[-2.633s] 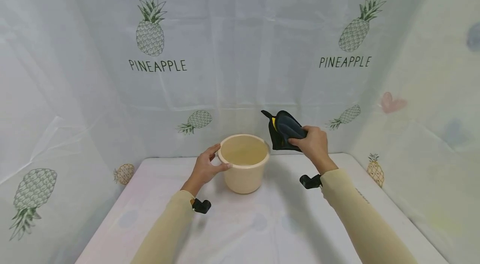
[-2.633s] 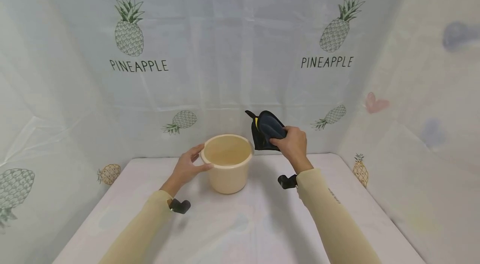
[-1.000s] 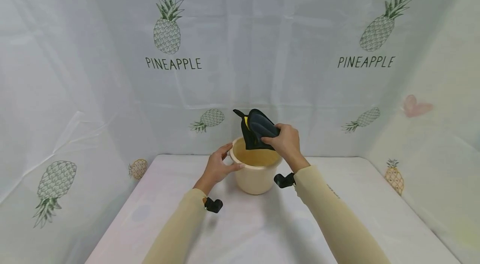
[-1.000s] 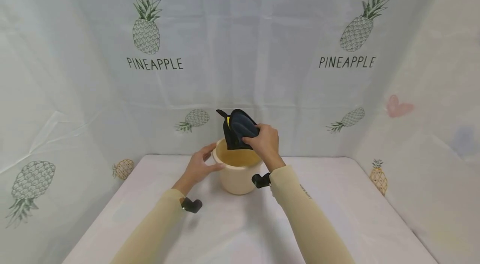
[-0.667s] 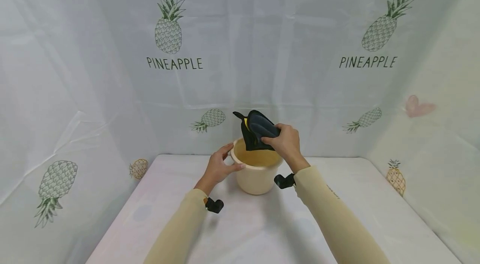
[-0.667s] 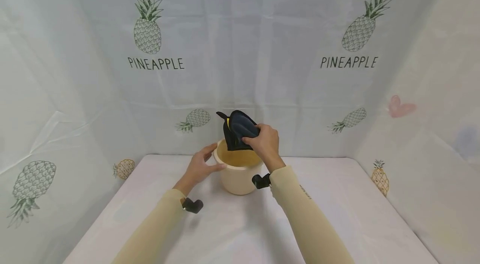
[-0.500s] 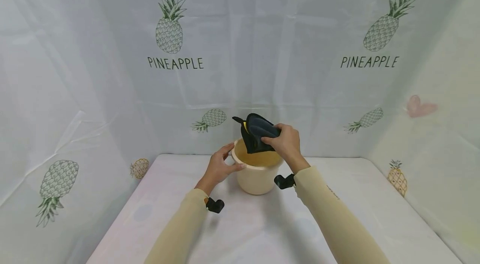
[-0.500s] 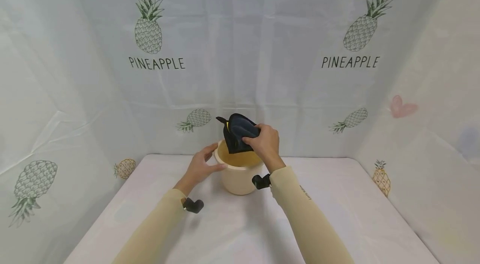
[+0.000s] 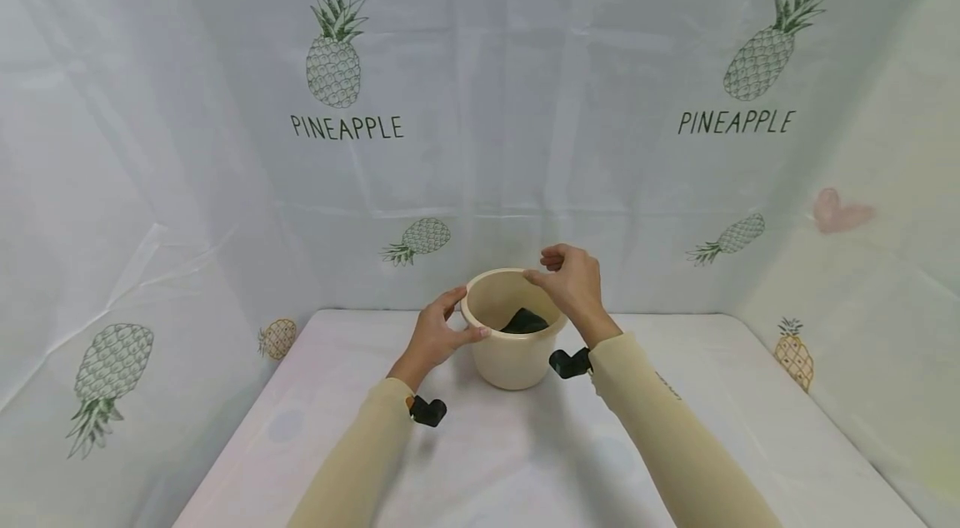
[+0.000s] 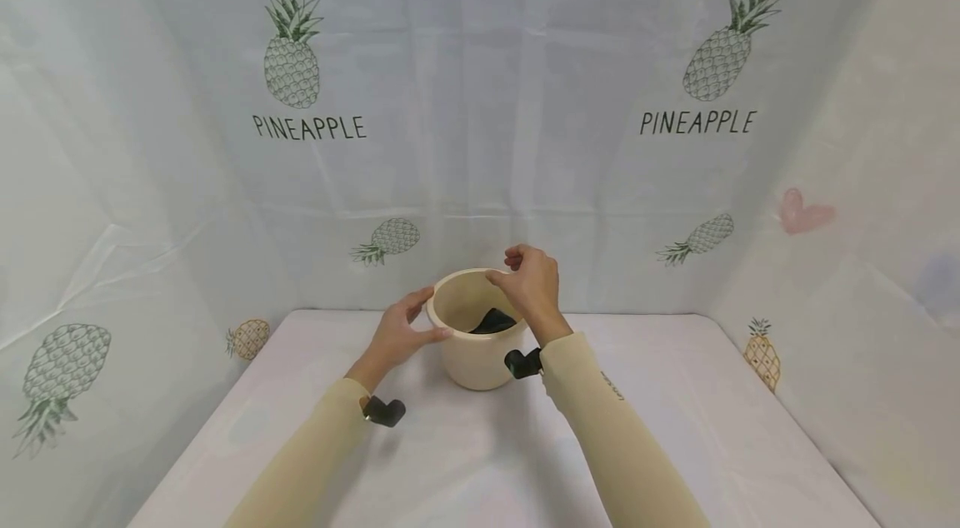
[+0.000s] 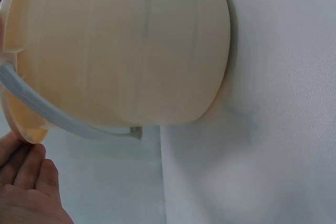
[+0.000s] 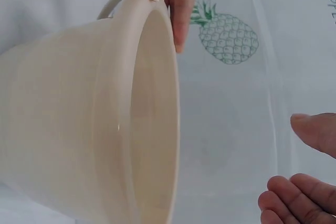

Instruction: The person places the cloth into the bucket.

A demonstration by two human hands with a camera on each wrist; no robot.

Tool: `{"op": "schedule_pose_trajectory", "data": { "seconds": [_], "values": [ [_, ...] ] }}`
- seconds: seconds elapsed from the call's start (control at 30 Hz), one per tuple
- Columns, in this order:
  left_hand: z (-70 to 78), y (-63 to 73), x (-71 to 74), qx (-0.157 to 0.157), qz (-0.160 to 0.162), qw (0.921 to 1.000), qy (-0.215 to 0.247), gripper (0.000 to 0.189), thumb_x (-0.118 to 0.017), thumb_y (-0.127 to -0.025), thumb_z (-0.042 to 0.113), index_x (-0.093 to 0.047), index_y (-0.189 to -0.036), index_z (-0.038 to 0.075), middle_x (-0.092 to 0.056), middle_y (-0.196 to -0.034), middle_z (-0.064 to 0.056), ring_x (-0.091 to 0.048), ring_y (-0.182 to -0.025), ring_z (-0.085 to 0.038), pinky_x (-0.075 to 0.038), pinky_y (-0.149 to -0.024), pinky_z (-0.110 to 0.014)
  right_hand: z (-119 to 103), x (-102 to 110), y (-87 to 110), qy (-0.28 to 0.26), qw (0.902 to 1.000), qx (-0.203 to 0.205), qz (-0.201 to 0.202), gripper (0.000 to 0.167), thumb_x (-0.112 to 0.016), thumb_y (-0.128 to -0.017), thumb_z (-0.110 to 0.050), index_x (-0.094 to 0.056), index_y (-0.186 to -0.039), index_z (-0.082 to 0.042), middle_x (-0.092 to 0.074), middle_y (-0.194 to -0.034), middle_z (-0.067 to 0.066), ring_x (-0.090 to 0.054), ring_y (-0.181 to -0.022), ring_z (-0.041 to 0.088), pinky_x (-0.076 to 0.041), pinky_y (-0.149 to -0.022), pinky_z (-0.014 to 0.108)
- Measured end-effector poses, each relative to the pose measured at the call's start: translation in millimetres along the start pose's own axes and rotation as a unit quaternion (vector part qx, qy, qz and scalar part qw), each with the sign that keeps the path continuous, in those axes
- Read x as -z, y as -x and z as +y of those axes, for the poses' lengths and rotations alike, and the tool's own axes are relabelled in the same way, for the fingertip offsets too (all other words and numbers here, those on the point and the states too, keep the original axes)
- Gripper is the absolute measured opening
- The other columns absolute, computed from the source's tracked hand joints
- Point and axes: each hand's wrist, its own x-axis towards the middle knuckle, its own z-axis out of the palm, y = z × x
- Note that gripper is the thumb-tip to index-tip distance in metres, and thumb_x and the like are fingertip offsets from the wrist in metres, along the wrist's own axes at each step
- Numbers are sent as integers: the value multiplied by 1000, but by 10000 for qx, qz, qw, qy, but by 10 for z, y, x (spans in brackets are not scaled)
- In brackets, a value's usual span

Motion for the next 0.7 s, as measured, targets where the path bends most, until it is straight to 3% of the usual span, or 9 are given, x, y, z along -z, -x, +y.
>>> {"op": "schedule_pose_trajectory", "data": {
  "seconds": [0.7],
  "values": [
    [81, 9, 14, 28, 32, 9994, -352, 93, -95, -80, 28, -48, -156, 2, -46, -162, -12, -38, -153, -31, -36, -125, -45, 107, 96, 42, -210, 9996, -159, 64, 52, -85, -89, -26, -69, -130, 2, -73, -122, 19, -66, -116, 37, -58, -100, 51]
  ]
}}
